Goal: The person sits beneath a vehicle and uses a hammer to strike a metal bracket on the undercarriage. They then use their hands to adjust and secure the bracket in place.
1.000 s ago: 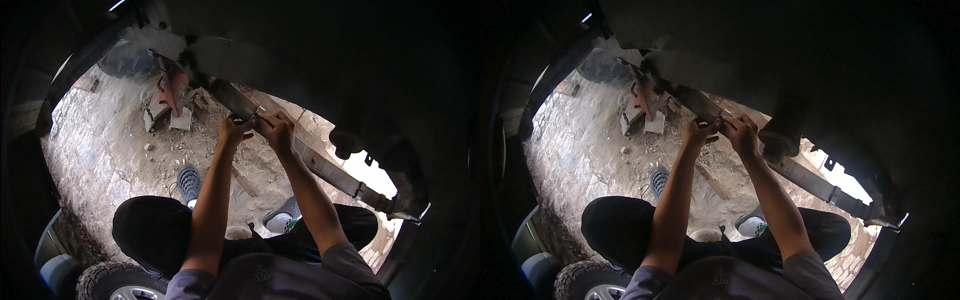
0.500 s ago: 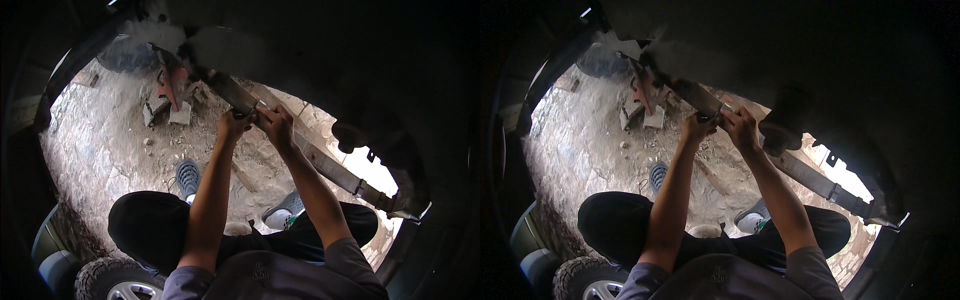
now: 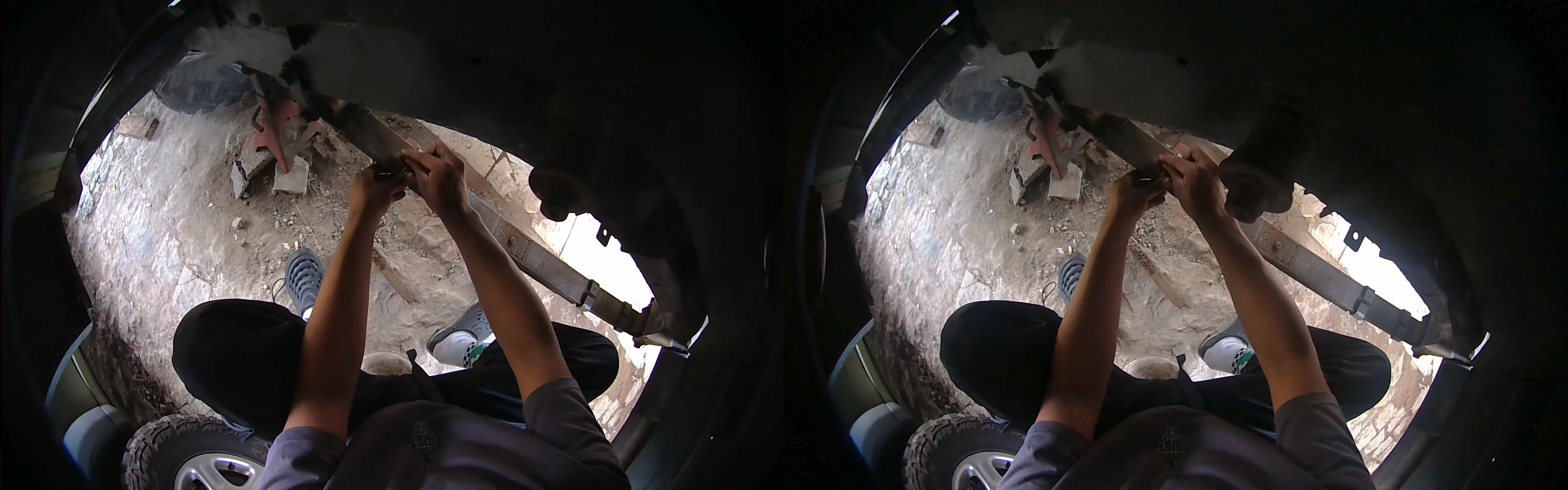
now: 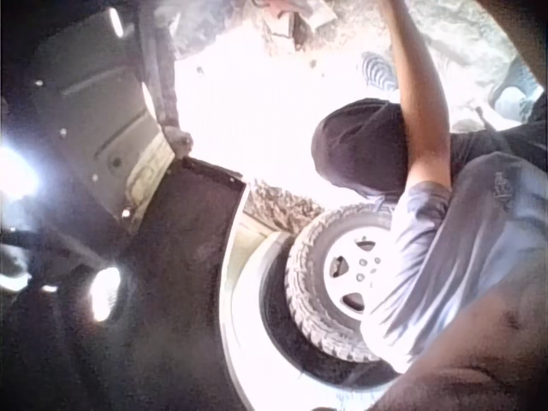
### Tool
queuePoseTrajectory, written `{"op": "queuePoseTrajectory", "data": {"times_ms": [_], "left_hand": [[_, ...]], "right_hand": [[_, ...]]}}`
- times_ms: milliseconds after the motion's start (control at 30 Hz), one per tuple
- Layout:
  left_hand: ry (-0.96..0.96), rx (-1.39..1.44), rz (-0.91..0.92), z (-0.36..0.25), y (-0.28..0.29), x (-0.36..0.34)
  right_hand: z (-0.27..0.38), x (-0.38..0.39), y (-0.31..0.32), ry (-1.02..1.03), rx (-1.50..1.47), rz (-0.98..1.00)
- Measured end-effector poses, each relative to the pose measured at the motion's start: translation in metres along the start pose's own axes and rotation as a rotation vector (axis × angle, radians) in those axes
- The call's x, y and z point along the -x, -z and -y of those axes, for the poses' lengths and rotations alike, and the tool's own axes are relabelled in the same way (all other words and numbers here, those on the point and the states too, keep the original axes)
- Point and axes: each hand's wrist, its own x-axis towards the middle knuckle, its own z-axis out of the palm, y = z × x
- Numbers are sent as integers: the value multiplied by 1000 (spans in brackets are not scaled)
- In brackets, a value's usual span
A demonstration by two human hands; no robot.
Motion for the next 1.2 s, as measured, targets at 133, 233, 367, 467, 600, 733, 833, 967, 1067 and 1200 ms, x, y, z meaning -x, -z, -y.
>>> {"op": "queuePoseTrajectory", "data": {"times_ms": [133,233,367,467,600,733,833,967,1067,1200], "left_hand": [[17,-39,-29,-1,0,1],[17,-68,-32,-3,-3,3],[9,-11,-6,1,-1,-1],[-22,95,32,9,4,-4],[9,-76,-9,2,2,1],[-22,-108,-34,0,-3,4],[-5,-96,-31,3,-1,-1],[13,-53,-38,2,0,-1],[0,-85,-56,-3,-4,2],[2,-141,-49,-6,-1,2]], "right_hand": [[-3,17,11,-60,41,49],[-7,12,11,-10,24,21],[1,4,4,-51,23,33],[8,4,0,-40,24,35],[-1,13,16,-40,60,70],[-6,16,14,-39,60,35],[-5,15,10,-28,26,11],[-5,16,15,-36,44,38],[-7,21,17,-85,54,51],[1,7,6,-44,18,18]]}}
